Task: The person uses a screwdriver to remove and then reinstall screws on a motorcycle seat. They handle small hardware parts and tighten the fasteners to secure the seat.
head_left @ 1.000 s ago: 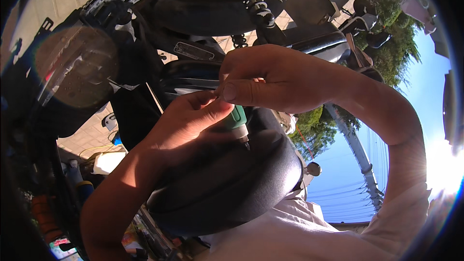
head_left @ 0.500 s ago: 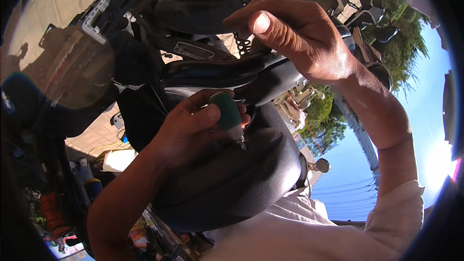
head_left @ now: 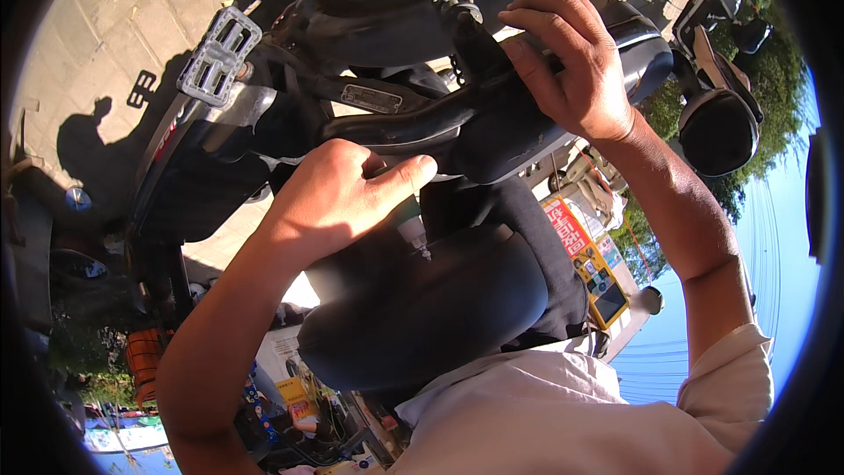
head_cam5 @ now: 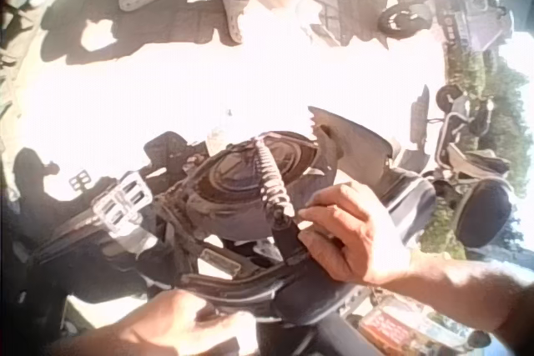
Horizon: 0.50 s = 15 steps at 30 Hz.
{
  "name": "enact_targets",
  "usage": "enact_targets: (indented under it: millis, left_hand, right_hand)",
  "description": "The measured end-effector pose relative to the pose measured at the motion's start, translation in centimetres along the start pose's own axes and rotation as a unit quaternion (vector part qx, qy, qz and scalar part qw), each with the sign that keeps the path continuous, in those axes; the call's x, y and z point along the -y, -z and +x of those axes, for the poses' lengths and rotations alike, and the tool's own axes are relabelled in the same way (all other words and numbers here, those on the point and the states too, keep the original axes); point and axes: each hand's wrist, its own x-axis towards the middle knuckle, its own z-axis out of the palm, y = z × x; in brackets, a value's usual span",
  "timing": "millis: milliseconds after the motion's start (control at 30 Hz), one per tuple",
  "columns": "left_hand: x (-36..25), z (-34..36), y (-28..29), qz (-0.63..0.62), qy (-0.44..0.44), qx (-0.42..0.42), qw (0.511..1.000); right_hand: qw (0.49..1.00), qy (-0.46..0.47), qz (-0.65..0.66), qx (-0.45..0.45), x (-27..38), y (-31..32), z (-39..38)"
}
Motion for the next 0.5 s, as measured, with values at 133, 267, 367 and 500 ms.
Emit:
enact_targets:
  millis: [133,267,367,500]
  left_hand:
    - [-0.8,0.2,0.4,0.035,-0.019,0.025,0.999]
    - [-4.3,1.1,0.5,0.285,-0.005,0.028,0.958]
    - [-5.5,1.4,0.2,0.394,0.057,0.055,0.916]
    - [-5.8,1.4,0.1,0.257,0.106,0.121,0.953]
  right_hand:
    - [1.000,0.019,0.007,-0.022,-0.5,-0.1,-0.3]
    - [0.999,0.017,0.024,-0.021,-0.2,0.3,-0.5]
    - [0.998,0.027,0.039,-0.032,0.4,0.7,0.1]
    - [0.991,0.024,0.086,-0.102,0.2,0.6,-0.4]
